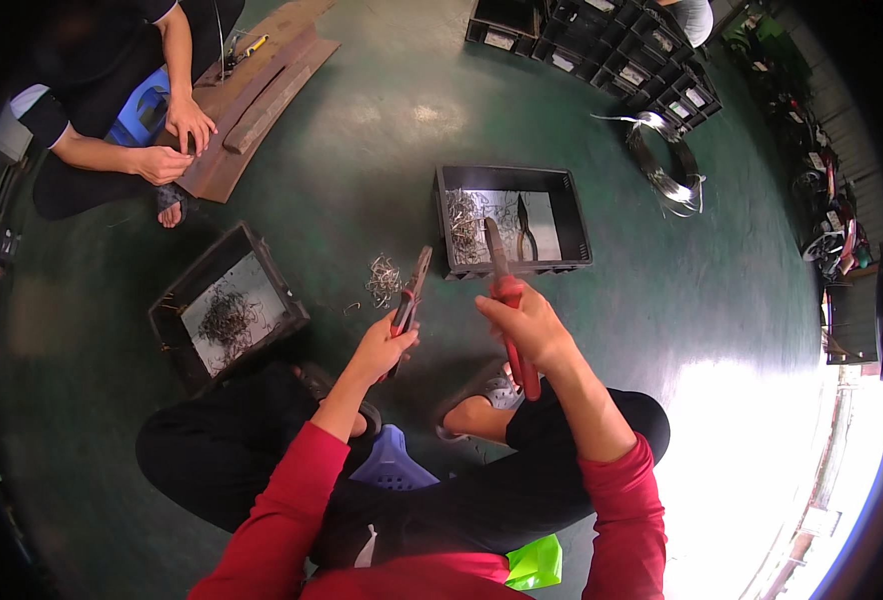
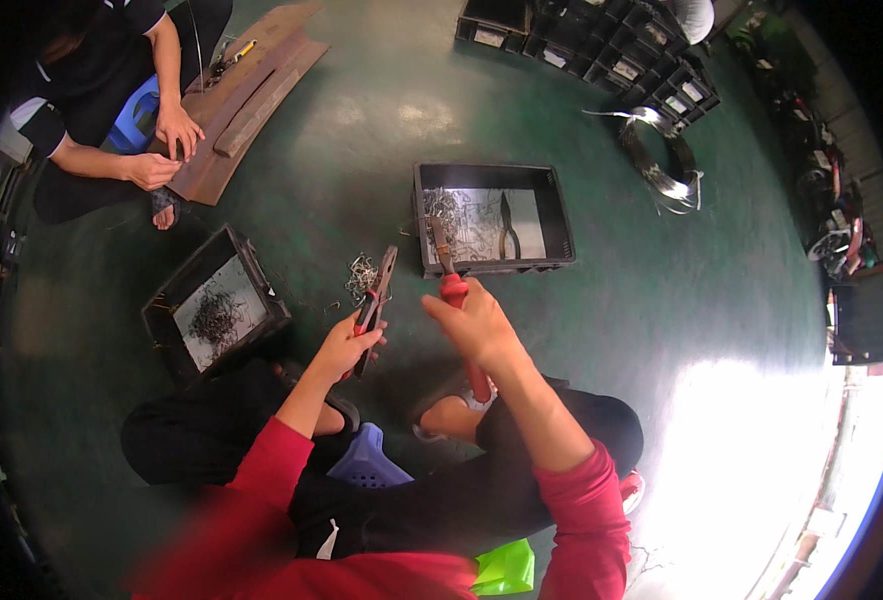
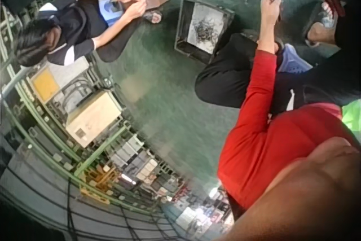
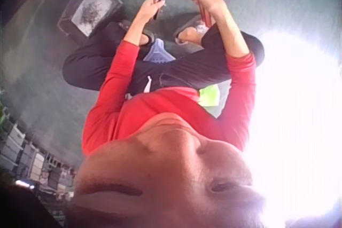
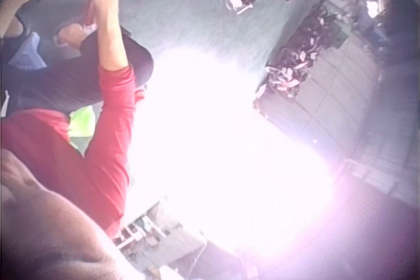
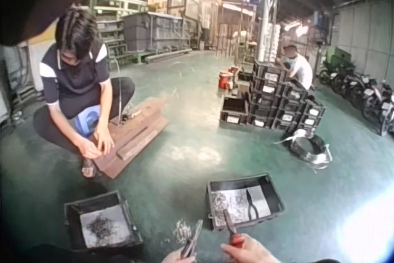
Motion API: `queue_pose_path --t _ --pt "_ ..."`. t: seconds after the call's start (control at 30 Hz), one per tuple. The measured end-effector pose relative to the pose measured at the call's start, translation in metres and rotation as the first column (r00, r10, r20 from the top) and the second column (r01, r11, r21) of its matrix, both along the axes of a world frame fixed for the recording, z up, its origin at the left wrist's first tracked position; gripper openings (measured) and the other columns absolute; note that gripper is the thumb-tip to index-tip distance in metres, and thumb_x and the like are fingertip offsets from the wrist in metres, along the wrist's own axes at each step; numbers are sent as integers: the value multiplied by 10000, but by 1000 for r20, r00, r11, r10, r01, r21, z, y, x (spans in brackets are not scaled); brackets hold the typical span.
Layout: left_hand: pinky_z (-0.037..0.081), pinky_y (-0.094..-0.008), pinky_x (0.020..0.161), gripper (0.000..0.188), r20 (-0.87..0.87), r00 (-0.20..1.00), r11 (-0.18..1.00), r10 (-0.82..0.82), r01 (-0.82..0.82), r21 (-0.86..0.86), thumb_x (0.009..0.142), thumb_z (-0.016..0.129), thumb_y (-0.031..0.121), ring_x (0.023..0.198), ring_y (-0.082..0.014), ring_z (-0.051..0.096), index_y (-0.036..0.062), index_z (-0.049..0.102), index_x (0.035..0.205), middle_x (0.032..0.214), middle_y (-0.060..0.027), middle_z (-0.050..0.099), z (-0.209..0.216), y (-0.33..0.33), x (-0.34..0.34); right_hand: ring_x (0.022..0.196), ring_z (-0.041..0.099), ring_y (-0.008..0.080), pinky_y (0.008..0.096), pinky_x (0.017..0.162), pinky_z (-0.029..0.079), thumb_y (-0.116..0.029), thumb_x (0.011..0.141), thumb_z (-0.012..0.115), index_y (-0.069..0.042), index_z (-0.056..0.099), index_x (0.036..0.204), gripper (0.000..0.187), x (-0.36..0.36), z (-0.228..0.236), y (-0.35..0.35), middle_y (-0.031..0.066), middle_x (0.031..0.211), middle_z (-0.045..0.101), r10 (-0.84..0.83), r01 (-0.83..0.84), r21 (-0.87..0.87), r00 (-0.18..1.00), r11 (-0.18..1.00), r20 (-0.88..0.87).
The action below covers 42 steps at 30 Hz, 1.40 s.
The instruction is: The person sits on a low stool and uses pliers to cut small pieces of wire from a larger coil. They repeatedly pick up wire, cut a segment, and drop the piece into a nearby bin.
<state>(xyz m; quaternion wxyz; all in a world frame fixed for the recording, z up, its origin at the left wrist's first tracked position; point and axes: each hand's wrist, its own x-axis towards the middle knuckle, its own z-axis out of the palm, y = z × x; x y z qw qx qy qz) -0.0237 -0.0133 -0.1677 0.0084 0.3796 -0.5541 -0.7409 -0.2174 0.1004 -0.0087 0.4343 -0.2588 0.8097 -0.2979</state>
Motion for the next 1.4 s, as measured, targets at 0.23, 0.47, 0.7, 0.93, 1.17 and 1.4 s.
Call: queue_pose_path --t 0.23,0.47,0.7,0.93,1.17,1.4 --pt "451 -261 873 746 -294 954 996 59 -76 -44 913 585 57 1027 -120 561 135 174 1530 1257 -67 543 103 10 -1 716 618 193 342 682 497 -385 830 659 28 555 981 452 6 -10 -4 105 812 619 -49 45 -24 977 999 -208" --pt "439 -242 837 715 -374 926 976 51 -125 -176 913 588 66 960 -93 519 127 218 1521 1179 -56 550 114 21 -5 718 620 200 346 687 490 -382 831 656 29 561 994 452 7 -10 -5 108 812 620 -74 62 -60 970 996 -233" --pt "481 -262 823 665 -294 956 951 14 -104 -293 938 572 82 958 -118 559 102 237 1512 1199 -57 524 122 23 -6 733 621 200 344 701 493 -382 831 657 26 572 1042 467 11 -5 -4 113 846 629 -79 68 -55 969 996 -233" --pt "465 -270 839 603 -253 967 867 -6 -121 -483 917 596 85 971 -140 560 50 323 1454 1117 -84 569 128 25 -2 827 608 164 325 761 478 -364 872 638 5 574 1094 435 6 -4 -2 78 888 620 -17 9 -76 995 997 -103" --pt "438 -288 898 579 -310 951 872 -6 -147 -467 919 597 94 1010 -152 547 31 343 1435 1135 -89 566 131 24 -1 1004 570 175 308 896 427 -353 918 617 29 523 1182 474 2 0 5 76 1036 587 50 -14 -198 983 980 174" --pt "451 -251 754 573 -312 948 938 67 -166 -303 924 604 149 831 -94 503 30 356 1426 1058 -39 545 141 23 0 1051 568 201 326 940 420 -351 921 620 59 492 1227 528 0 -1 7 117 1064 595 67 -38 -165 983 986 172"
